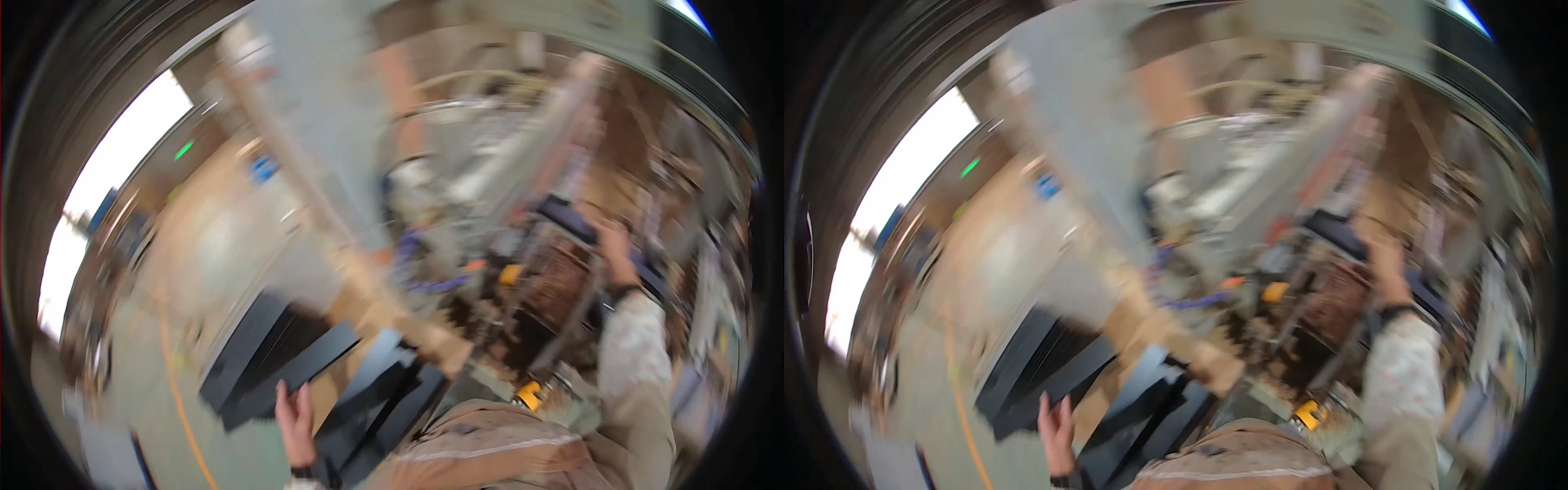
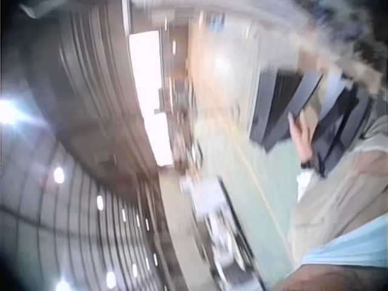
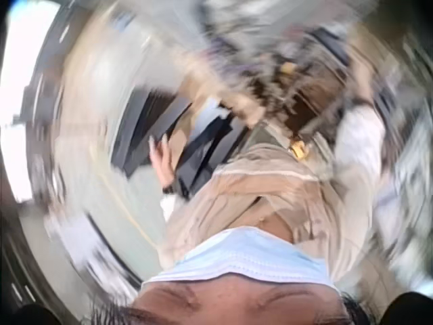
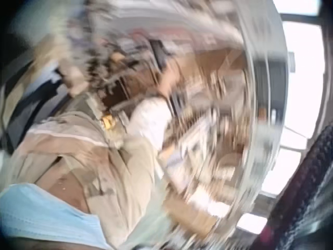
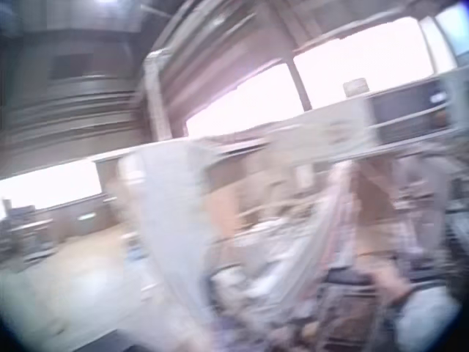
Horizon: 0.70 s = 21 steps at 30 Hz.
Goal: Feeding black slats into an industrial machine and stacking the processed pieces.
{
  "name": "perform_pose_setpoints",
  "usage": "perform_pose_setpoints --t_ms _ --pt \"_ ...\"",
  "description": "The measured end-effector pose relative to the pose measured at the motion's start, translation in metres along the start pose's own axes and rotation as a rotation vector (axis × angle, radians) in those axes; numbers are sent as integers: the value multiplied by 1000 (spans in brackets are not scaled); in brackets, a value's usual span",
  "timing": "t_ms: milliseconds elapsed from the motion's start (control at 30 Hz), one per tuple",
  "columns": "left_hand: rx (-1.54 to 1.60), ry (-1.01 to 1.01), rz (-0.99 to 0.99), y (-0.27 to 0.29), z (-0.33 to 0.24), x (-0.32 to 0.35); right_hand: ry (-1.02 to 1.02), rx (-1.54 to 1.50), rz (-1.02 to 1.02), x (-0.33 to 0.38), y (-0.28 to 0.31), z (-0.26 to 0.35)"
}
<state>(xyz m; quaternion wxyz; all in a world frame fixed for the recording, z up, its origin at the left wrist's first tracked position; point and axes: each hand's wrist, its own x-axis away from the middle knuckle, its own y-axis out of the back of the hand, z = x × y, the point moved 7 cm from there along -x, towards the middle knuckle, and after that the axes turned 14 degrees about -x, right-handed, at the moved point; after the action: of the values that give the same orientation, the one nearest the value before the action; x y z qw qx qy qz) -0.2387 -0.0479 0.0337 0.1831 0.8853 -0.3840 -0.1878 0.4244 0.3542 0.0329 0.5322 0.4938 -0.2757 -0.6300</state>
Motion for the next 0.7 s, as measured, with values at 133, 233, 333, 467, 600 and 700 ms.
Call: perform_pose_setpoints --t_ms 133,233,333,467,600,700 --pt "1180 589 -225 37 99 -43 -235 22 105 -4 -9 -14" --pt "1172 544 -402 77 143 -88 -263 61 150 -6 -22 -21" --pt "1173 503 -389 96 174 -144 -275 89 138 -5 -29 -34" --pt "1053 518 -519 92 220 -200 -244 64 82 0 -37 -42" --pt "962 676 -589 81 250 -224 -240 187 68 4 -46 -43" --pt "827 730 -455 81 258 -235 -274 258 72 7 -49 -43"
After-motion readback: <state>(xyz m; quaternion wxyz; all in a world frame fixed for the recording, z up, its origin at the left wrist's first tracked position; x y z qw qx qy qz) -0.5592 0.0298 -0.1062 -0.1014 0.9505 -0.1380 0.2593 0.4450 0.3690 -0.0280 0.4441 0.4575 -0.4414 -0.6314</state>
